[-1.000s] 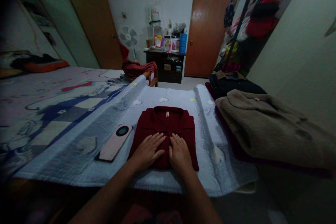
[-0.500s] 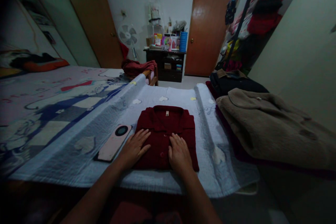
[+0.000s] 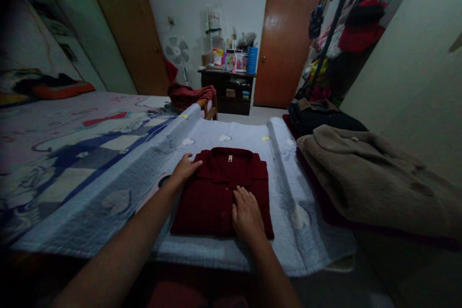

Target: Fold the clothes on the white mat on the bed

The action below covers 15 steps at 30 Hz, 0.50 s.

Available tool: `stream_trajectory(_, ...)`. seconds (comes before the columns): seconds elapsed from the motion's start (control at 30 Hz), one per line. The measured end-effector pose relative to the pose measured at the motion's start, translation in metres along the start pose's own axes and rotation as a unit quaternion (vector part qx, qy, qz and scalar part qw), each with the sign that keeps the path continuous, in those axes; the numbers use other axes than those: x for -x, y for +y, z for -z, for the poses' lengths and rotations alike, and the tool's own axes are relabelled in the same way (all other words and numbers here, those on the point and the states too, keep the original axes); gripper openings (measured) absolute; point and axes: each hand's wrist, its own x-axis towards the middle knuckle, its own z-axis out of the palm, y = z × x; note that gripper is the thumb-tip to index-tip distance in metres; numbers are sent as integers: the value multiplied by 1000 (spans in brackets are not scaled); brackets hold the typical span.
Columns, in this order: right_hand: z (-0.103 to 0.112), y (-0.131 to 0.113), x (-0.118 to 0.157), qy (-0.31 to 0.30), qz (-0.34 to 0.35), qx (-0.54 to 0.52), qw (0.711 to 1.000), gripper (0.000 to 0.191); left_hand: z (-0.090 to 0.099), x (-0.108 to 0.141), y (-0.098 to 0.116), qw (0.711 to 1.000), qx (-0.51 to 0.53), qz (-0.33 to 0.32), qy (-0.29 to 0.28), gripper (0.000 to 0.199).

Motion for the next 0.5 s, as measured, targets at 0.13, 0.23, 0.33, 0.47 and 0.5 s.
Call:
stream_trajectory(0.13, 0, 0, 0, -5, -6, 4, 1000, 45, -7, -24, 1, 1000, 25, 10, 16, 55)
stream_trajectory(0.23, 1, -1, 0, -8, -9, 4, 1000, 45, -10, -30, 3, 999, 43, -10, 0, 37)
stream_trajectory(0.33, 3, -3, -1, -13, -14, 3, 1000, 47, -12, -31, 4, 997, 55, -47, -1, 35)
stream_trajectory(0.47, 2, -3, -1, -14, -17, 1, 1000, 46, -15, -25, -2, 996, 15, -84, 6, 29)
stream_trajectory(0.5, 2, -3, -1, -11, -17, 0, 1000, 46, -14, -23, -3, 996, -3, -88, 7, 26)
